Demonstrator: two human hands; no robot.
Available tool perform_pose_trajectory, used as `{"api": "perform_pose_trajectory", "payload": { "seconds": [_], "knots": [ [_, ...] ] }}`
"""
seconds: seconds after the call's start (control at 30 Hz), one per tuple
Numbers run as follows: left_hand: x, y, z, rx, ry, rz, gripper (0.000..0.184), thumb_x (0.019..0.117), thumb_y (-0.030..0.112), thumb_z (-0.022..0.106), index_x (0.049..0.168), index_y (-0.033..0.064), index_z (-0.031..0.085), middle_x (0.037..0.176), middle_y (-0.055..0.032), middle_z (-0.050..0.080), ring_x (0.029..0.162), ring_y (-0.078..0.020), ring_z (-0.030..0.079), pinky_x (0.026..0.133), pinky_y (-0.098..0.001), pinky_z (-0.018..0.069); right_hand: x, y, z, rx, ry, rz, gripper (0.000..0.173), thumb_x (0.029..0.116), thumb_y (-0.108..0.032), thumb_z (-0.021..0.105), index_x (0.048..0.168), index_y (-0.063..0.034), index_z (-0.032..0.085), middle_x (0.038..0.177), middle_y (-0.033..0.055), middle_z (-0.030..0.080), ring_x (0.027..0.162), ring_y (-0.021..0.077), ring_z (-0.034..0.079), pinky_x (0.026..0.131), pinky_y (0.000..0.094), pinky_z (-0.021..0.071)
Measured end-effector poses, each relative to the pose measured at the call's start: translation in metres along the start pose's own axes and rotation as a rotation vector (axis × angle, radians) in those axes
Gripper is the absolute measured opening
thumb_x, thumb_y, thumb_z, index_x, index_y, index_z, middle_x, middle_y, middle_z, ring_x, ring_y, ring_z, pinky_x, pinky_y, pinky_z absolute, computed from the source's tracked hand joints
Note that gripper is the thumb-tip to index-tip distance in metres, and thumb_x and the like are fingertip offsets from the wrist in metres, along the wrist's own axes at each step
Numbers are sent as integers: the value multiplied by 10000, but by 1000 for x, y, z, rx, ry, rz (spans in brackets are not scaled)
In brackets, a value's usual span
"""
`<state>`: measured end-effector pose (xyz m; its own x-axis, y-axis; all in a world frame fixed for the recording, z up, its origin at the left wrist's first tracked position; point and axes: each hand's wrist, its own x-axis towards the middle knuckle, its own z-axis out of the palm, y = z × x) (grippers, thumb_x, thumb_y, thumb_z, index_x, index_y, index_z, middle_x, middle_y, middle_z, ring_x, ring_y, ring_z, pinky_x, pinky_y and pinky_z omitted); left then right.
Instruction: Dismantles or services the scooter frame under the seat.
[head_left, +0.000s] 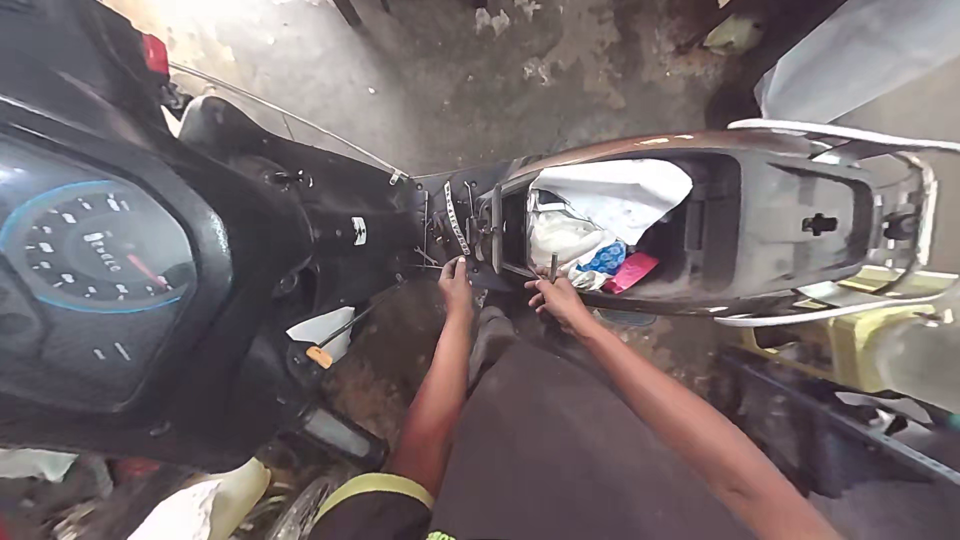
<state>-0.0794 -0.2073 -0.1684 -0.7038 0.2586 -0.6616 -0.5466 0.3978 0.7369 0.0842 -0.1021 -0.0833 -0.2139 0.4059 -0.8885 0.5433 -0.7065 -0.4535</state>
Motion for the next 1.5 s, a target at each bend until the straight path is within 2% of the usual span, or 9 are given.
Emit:
{"api": "perform_pose_trajectory", "payload": {
  "seconds": [0.33, 0.6, 0.87, 0.97, 1.13, 1.23, 1.33, 1.43, 1.5],
  "knots": [
    [-6, 15, -1, -19, -67, 68, 224, 1050, 176, 562, 1162, 4, 653, 792, -39, 592, 558, -81, 485, 512, -235, 431, -8, 0, 12, -119, -55, -1, 368, 1086, -123, 412, 1442, -50, 467, 1133, 104, 690, 708, 127, 674, 614, 280, 566],
    [-16, 18, 7, -7, -143, 84, 210, 1036, 161, 583, 1135, -3, 670, 774, -37, 600, 558, -78, 488, 514, -238, 427, -7, 24, -6, -69, -44, -90, 351, 1072, -93, 424, 1407, -35, 510, 1089, 67, 722, 612, 74, 594, 531, 230, 479],
    [-18, 36, 15, 9, -215, 128, 257, 1066, 249, 538, 1114, 47, 691, 717, -9, 557, 546, -85, 466, 521, -250, 428, 3, -9, 10, 583, 2, 106, 274, 1093, -179, 459, 1316, -60, 566, 937, 83, 668, 607, 131, 588, 530, 267, 510],
    [-19, 56, 25, 25, -287, 187, 277, 1070, 280, 522, 1119, 66, 690, 701, 8, 550, 542, -76, 470, 521, -249, 437, 11, -27, 17, 546, 7, 120, 238, 1093, -162, 459, 1274, -52, 566, 889, 79, 645, 562, 113, 551, 493, 248, 485],
    [-21, 98, 60, 412, -559, 232, 347, 1002, 388, 634, 1182, 97, 691, 1013, -73, 715, 851, -186, 676, 777, -442, 570, 16, -42, 35, 446, -24, 66, 185, 1075, -98, 440, 1188, -36, 573, 741, 47, 577, 523, 103, 492, 471, 253, 439],
    [-22, 112, 93, 746, -691, 236, 409, 919, 480, 711, 1107, 117, 700, 954, -100, 707, 875, -270, 689, 813, -560, 565, 18, -34, 51, 581, -20, 41, 176, 1099, -209, 424, 1106, -65, 524, 676, 46, 549, 508, 131, 515, 467, 299, 478],
    [-20, 119, 125, 1050, -776, 279, 452, 899, 472, 713, 1153, 100, 687, 1035, -169, 713, 1000, -372, 686, 869, -643, 533, 15, -34, 58, 358, 44, -61, 271, 1104, -247, 452, 1224, -24, 550, 839, 91, 638, 621, 153, 613, 537, 322, 543],
    [-26, 126, 141, 1251, -822, 255, 425, 966, 383, 597, 1273, 91, 633, 1181, -194, 693, 1136, -389, 660, 943, -645, 511, -26, -82, 55, 90, 98, 81, 313, 1086, -126, 473, 1373, -12, 526, 1180, 154, 624, 980, 215, 615, 862, 399, 526],
    [-26, 126, 141, 1214, -843, 226, 402, 991, 296, 523, 1335, 101, 597, 1228, -196, 675, 1164, -382, 646, 967, -642, 500, -11, -69, 57, 23, 124, 66, 252, 1072, -157, 494, 1263, -19, 583, 1053, 125, 620, 852, 185, 594, 764, 377, 522]
  ]
}}
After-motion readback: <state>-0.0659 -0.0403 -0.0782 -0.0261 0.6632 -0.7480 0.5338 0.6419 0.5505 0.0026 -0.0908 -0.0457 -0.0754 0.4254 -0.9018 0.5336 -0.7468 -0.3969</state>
